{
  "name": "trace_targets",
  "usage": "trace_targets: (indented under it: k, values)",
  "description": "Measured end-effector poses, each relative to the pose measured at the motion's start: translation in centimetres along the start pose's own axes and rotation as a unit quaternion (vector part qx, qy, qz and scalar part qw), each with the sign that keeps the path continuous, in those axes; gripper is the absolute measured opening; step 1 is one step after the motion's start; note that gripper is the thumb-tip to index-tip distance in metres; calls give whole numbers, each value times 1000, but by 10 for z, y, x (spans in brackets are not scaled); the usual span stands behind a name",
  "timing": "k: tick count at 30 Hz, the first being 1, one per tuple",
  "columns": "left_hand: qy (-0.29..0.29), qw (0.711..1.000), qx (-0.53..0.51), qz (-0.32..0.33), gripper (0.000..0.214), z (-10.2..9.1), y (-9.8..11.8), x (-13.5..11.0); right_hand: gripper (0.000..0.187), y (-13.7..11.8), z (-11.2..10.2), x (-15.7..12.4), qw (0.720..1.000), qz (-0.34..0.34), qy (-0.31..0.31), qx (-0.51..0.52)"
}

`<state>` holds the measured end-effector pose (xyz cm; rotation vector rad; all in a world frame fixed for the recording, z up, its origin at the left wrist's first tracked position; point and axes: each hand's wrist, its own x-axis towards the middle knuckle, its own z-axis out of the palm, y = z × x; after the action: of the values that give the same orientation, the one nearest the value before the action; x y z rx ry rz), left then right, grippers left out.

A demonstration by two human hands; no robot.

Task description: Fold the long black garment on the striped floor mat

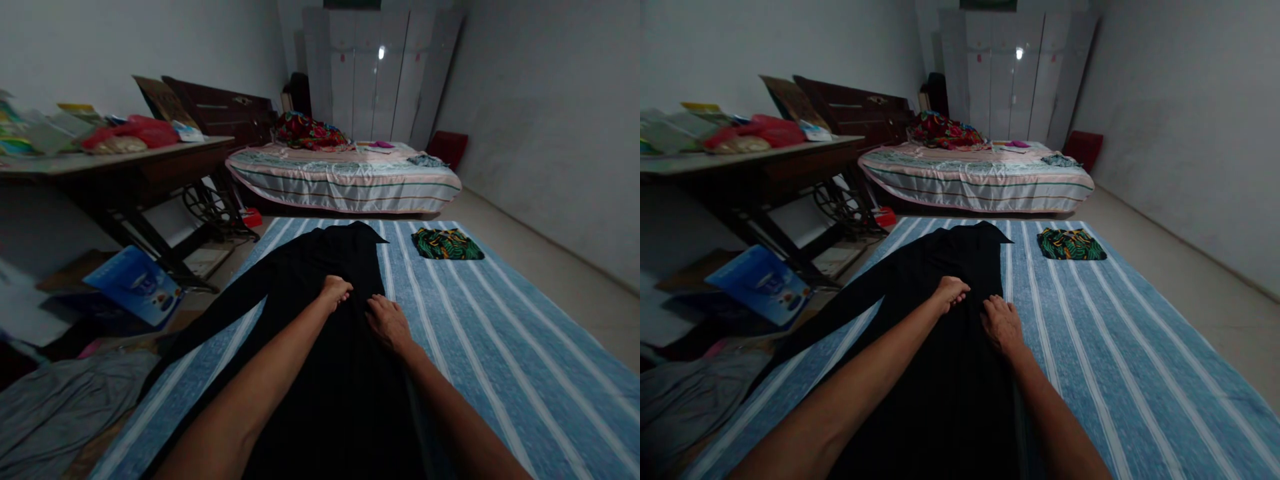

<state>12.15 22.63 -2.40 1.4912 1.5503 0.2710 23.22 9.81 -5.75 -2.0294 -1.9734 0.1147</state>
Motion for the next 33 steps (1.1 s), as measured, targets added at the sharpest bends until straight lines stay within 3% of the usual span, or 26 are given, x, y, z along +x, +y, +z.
trace_targets:
  k: [7, 11, 17, 19, 25, 33]
  values:
    - [30, 999, 24, 33, 29, 3, -1, 3, 36, -4, -1, 0, 1000, 4, 1, -19]
    - [27, 998, 37, 31, 20, 4, 2, 8, 31, -7, -7, -1, 1000, 6, -5, -27]
    - [-5, 999, 22, 37, 15, 2, 1, 7, 25, -40, -33, -25, 999, -6, 19, -41]
    - [-19, 999, 10, 43, 16, 0, -1, 4, 29, -57, -39, -35, 999, -1, -4, -50]
    - [-39, 998, -17, 51, 16, -4, -3, -1, 37, -88, -39, -46, 981, 91, -162, -51]
    - [-62, 996, -41, 54, 16, -9, -4, -3, 28, -82, -40, -40, 973, 115, -201, -25]
